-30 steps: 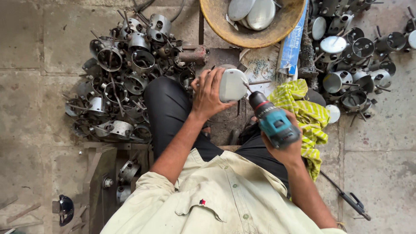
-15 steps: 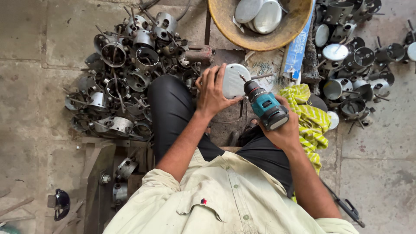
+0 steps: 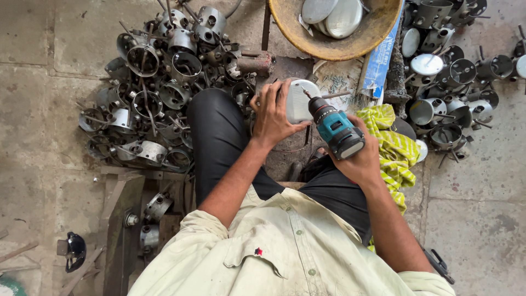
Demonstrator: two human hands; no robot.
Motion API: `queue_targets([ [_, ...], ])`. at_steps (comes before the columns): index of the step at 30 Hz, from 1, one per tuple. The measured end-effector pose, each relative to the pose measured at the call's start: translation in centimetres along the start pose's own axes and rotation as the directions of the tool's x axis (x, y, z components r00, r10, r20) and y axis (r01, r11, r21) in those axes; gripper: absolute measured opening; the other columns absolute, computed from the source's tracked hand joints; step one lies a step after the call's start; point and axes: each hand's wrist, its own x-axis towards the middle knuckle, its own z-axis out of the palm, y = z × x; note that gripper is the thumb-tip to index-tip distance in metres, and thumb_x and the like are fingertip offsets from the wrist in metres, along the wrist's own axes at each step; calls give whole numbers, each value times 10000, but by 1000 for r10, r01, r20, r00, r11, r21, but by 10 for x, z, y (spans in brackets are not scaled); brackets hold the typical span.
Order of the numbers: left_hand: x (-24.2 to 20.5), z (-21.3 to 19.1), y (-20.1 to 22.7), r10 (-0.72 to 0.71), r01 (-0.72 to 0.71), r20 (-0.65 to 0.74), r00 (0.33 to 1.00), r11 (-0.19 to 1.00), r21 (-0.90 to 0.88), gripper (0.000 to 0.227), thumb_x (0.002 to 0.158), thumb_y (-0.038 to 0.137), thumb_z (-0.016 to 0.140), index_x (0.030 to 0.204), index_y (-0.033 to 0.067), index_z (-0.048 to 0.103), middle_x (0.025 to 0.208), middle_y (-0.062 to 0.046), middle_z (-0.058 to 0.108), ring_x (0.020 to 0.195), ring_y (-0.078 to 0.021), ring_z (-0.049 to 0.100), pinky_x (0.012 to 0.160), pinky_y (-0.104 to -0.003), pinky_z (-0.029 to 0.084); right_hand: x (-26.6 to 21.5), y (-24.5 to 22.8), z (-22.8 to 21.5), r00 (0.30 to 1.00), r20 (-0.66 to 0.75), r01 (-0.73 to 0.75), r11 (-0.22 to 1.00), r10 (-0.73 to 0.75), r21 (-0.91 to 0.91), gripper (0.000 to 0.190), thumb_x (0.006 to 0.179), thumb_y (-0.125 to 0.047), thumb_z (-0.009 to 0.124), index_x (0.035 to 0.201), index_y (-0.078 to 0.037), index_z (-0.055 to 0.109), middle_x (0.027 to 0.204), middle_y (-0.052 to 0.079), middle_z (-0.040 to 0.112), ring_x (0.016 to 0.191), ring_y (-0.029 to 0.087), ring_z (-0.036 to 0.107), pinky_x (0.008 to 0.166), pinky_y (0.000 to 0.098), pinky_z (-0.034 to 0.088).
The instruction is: The person sits on the floor and uses a cordless drill to fasten white circular metal discs onto cylindrical metal components. The person picks up a disc, aligns it with a component, and secures it with the drill, repeating this process for multiple units.
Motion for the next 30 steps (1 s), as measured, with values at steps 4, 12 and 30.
queue_targets([
  [4,2,-4,6,-6,6,16,1000,1000,21,1346,493,740,923,1532,76,386,1405,-110,438,1347,-297,387,1084,-576,289,3,-1,0,1000,19,12,1000,-12,7,792,653,-187,939,1325,-41,547,947,123,751,856,255,764,768,367,578],
  [12,5,-6,9,-44,44,35,998,999,23,1325,473,715,939,1505,86,395,1376,-97,440,1329,-281,391,1051,-569,300,8,0,2,999,29,30,999,-31,14,785,660,-180,942,1329,-49,553,962,126,754,871,262,765,773,363,576],
  [30,31,-26,22,-140,137,132,981,990,27,1277,442,639,955,1448,74,407,1365,-82,449,1314,-273,412,1002,-640,341,60,-21,-19,977,206,-36,993,58,-111,695,687,-112,789,1341,-84,553,991,171,748,919,356,748,836,407,569],
])
